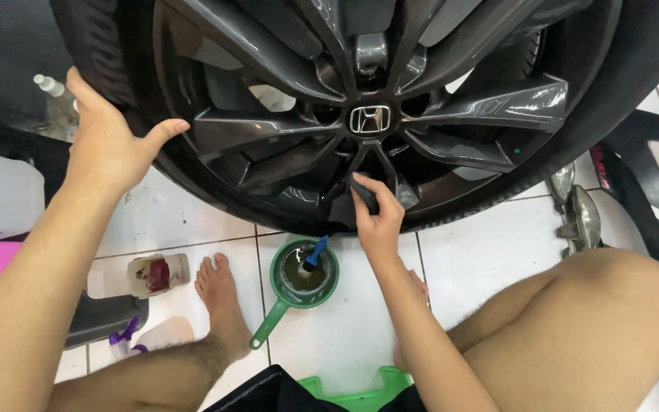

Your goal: The person sits on a low stool and wipes a black Honda car wheel with a dark cloth. They repeatedly dip the cloth into a green bucket of liquid and clean the spokes and rim of the wheel.

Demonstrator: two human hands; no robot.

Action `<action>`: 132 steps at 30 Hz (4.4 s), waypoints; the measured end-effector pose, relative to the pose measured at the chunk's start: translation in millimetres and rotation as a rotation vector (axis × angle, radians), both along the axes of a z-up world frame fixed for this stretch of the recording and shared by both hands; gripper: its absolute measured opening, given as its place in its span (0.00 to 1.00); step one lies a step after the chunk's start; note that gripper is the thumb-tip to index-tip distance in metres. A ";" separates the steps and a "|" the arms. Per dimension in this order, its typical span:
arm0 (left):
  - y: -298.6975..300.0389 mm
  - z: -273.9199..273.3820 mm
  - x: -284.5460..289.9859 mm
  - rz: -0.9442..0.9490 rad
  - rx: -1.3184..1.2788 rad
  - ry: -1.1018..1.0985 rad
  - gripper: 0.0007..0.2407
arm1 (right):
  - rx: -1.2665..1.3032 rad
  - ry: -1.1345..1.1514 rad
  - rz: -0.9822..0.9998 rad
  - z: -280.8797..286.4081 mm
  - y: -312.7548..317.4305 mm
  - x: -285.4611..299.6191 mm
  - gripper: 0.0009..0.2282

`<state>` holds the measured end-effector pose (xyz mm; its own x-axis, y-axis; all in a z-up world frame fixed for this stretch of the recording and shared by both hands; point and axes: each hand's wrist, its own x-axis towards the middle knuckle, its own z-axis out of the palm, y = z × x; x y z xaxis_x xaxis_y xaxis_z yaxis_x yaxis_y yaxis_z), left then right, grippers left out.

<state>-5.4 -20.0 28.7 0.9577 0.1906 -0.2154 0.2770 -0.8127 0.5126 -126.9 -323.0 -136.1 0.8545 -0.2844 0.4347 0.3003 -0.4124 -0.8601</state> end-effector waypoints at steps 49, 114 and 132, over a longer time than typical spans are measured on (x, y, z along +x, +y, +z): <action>24.6 -36.8 10.1 -0.099 -0.005 -0.124 0.49 | -0.459 0.042 -0.080 -33.9 9.9 -20.5 0.14; -45.8 -165.7 -168.3 -0.816 0.543 1.260 0.43 | -0.470 0.222 0.159 -79.6 17.6 -17.9 0.19; 37.8 45.8 8.2 -0.235 0.085 -0.241 0.44 | -0.537 0.290 0.053 -78.1 37.8 -16.7 0.20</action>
